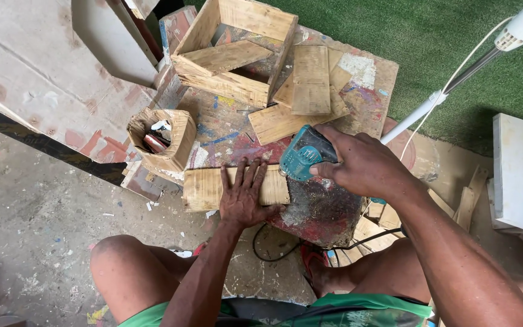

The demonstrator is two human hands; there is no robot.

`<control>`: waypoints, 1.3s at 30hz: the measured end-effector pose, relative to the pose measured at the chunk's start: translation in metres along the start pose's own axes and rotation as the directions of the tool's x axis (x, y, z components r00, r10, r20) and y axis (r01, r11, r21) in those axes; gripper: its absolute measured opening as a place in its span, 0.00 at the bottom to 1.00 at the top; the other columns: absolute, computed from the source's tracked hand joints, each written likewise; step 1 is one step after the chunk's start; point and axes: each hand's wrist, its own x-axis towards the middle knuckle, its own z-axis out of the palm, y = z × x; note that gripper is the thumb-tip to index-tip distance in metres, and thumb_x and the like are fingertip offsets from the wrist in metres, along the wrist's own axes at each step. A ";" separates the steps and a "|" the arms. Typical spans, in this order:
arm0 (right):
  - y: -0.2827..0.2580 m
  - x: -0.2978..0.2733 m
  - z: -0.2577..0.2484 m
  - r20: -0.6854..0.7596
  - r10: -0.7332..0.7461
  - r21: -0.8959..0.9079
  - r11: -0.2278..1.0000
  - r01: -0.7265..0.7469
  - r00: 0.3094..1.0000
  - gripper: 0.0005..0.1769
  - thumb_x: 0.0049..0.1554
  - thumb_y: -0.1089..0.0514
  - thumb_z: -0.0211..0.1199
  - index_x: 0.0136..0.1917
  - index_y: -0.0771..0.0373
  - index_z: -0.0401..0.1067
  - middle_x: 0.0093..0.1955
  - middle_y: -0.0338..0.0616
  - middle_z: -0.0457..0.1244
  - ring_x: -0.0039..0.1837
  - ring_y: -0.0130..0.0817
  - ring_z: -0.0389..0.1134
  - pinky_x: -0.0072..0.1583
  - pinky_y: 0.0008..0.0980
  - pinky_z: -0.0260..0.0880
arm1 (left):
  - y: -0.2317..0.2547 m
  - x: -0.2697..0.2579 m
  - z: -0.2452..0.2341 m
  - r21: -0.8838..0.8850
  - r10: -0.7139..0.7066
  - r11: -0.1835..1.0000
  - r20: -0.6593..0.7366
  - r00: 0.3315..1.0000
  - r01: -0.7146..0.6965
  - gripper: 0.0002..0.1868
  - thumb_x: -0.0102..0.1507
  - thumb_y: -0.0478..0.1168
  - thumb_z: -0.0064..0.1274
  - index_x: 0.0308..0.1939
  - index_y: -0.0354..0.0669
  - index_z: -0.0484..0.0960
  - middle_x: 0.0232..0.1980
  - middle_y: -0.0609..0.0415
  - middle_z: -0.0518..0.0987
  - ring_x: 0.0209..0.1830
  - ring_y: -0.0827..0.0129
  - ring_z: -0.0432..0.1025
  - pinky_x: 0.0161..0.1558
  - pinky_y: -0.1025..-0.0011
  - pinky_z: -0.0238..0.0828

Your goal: The person uses a handheld electric sander to smooth the surface of small wooden planks on a workbench. They hold the wood with one hand and move the sander back and forth across the planks, occasionally repositioning the wood to sand different areas.

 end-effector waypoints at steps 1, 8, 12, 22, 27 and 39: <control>0.000 0.000 0.001 0.009 0.002 -0.020 1.000 -0.002 1.000 0.41 0.55 0.48 0.66 0.79 0.53 0.57 0.49 0.68 0.70 0.54 0.74 0.71 0.59 0.66 0.68 | 0.000 0.000 0.002 -0.011 0.003 1.000 -0.012 1.000 -0.003 0.60 0.55 0.78 0.47 0.82 0.57 0.43 0.84 0.57 0.44 0.85 0.55 0.31 0.77 0.33 0.17; 0.002 0.002 0.000 -0.003 -0.004 -0.047 0.999 0.004 1.000 0.42 0.56 0.47 0.65 0.79 0.54 0.56 0.50 0.69 0.69 0.56 0.74 0.69 0.60 0.68 0.67 | 0.000 0.000 0.003 -0.032 0.008 0.999 -0.045 0.999 -0.010 0.61 0.54 0.79 0.48 0.82 0.57 0.44 0.84 0.57 0.45 0.85 0.55 0.31 0.77 0.32 0.21; 0.002 0.004 0.001 0.009 0.010 -0.036 0.999 -0.009 1.000 0.42 0.57 0.46 0.64 0.80 0.55 0.55 0.51 0.70 0.69 0.58 0.74 0.69 0.61 0.68 0.67 | 0.000 0.000 0.002 -0.006 0.009 1.000 -0.043 0.999 -0.009 0.60 0.54 0.76 0.50 0.82 0.56 0.45 0.84 0.57 0.45 0.85 0.54 0.32 0.76 0.31 0.20; 0.002 0.002 0.000 0.030 0.028 -0.026 0.999 -0.027 0.999 0.41 0.59 0.47 0.63 0.80 0.59 0.53 0.53 0.71 0.68 0.59 0.74 0.68 0.61 0.70 0.67 | 0.002 0.000 0.000 -0.015 0.000 1.000 -0.032 0.999 -0.001 0.59 0.55 0.78 0.48 0.82 0.57 0.45 0.84 0.58 0.45 0.85 0.55 0.31 0.76 0.31 0.22; 0.004 0.004 0.000 0.041 0.014 -0.004 1.000 -0.014 0.999 0.41 0.59 0.48 0.63 0.80 0.57 0.53 0.54 0.71 0.68 0.57 0.74 0.70 0.60 0.71 0.68 | 0.000 0.002 0.001 0.000 -0.010 1.000 -0.012 1.000 0.010 0.60 0.55 0.80 0.45 0.82 0.57 0.43 0.85 0.59 0.42 0.85 0.56 0.29 0.77 0.32 0.21; 0.009 0.024 0.002 0.096 -0.024 -0.095 0.995 0.033 0.995 0.42 0.58 0.52 0.63 0.79 0.63 0.50 0.57 0.73 0.67 0.56 0.74 0.71 0.58 0.72 0.68 | 0.000 0.001 0.006 -0.016 -0.008 1.000 -0.018 1.000 0.008 0.61 0.54 0.79 0.46 0.82 0.57 0.44 0.84 0.59 0.44 0.85 0.56 0.31 0.77 0.32 0.19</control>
